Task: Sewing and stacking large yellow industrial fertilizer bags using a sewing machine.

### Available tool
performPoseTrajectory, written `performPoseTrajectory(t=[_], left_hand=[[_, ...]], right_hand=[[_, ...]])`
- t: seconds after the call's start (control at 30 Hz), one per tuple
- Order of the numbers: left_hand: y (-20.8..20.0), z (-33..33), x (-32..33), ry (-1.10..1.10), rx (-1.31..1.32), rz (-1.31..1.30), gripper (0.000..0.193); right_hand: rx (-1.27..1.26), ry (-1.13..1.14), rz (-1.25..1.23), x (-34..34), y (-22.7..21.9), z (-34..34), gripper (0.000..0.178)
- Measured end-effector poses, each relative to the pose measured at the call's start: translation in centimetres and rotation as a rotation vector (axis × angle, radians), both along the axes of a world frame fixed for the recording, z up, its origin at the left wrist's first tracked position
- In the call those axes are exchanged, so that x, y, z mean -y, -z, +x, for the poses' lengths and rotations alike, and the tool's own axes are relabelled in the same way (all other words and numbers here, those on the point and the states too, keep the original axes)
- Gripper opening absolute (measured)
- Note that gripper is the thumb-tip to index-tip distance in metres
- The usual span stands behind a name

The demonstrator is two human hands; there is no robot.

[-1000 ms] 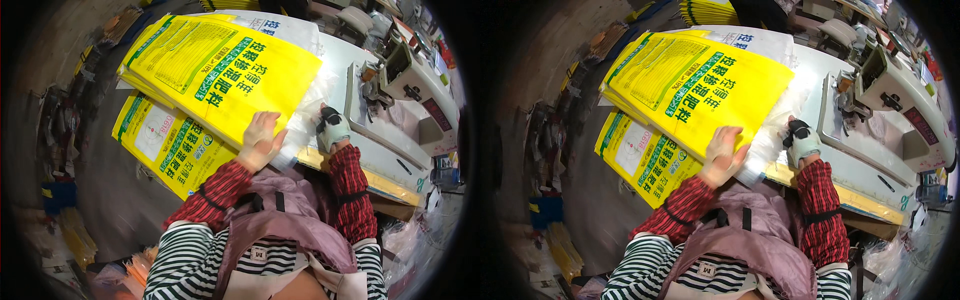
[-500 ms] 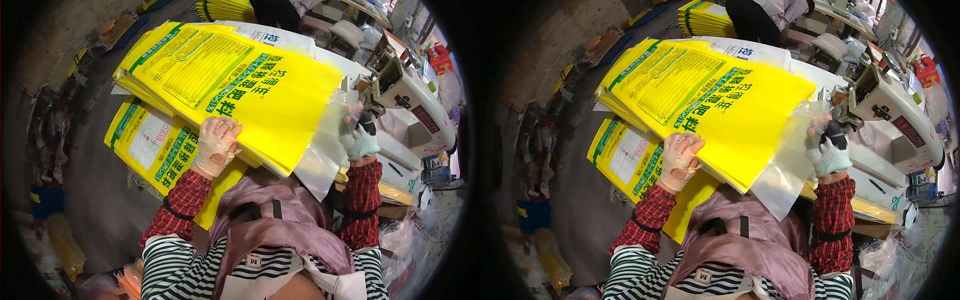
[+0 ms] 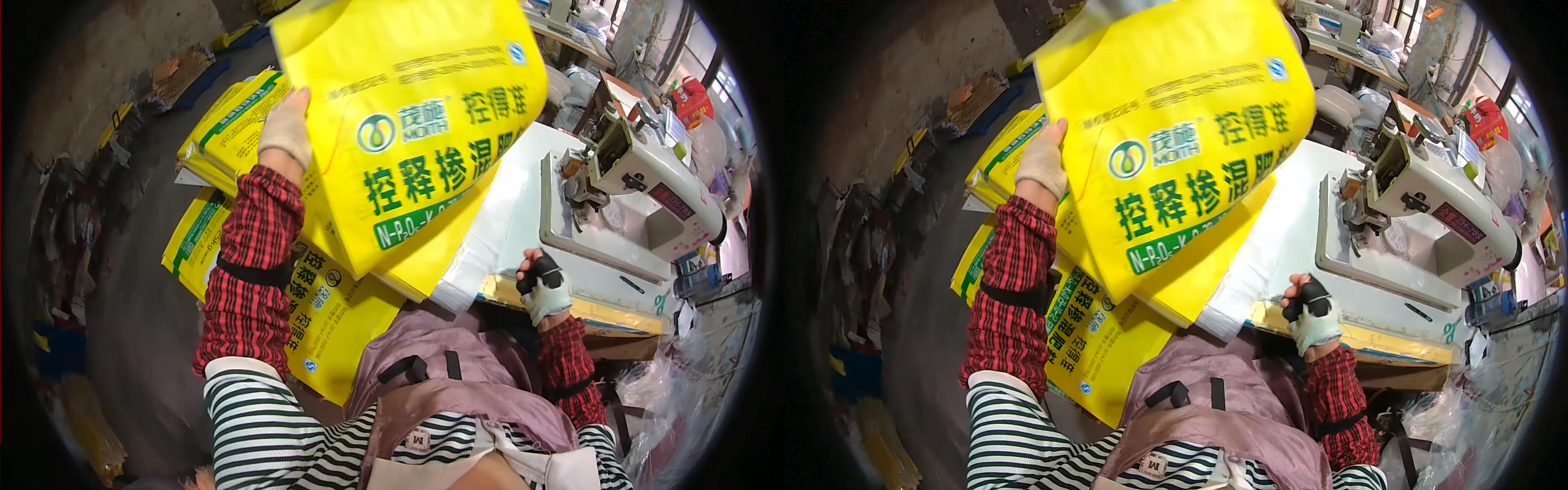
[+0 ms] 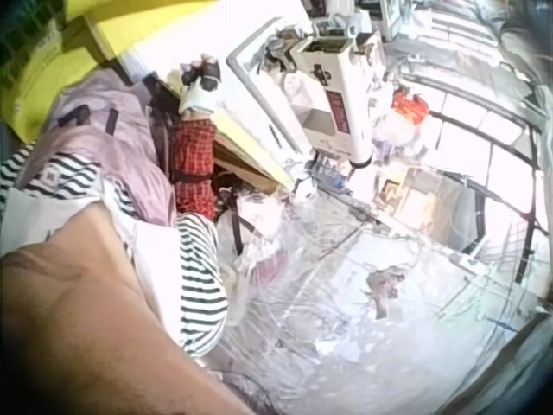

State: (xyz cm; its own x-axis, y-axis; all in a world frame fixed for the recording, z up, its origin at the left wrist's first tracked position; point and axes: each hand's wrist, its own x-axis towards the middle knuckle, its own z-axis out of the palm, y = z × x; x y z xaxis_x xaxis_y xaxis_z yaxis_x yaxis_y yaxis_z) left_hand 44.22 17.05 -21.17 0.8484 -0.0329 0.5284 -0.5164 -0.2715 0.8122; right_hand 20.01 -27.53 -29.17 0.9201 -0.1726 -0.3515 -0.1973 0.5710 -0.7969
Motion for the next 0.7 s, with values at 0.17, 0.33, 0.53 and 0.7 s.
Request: performPoseTrajectory(t=[0.17,0.33,0.53,0.7], left_hand=[[4.1,-3.8,2.5,-0.013,-0.559,-0.754,0.028],[8.8,-9.4,2.5,-0.325,-0.809,-0.701,0.018],[11.5,-15.3,3.3,-0.407,-0.796,-0.530,0.013],[13.6,-18.7,3.3,-0.399,-0.896,-0.594,0.033]], right_hand=[[-0.053,-0.231,0.087,-1.3,1.9,-0.3,0.026],[-0.168,-0.502,-0.165,-6.8,0.4,1.2,0.041],[-0.151,-0.503,-0.308,-11.4,3.9,2.7,0.038],[-0.151,-0.329,-0.579,-12.6,6.8,3.0,0.028]])
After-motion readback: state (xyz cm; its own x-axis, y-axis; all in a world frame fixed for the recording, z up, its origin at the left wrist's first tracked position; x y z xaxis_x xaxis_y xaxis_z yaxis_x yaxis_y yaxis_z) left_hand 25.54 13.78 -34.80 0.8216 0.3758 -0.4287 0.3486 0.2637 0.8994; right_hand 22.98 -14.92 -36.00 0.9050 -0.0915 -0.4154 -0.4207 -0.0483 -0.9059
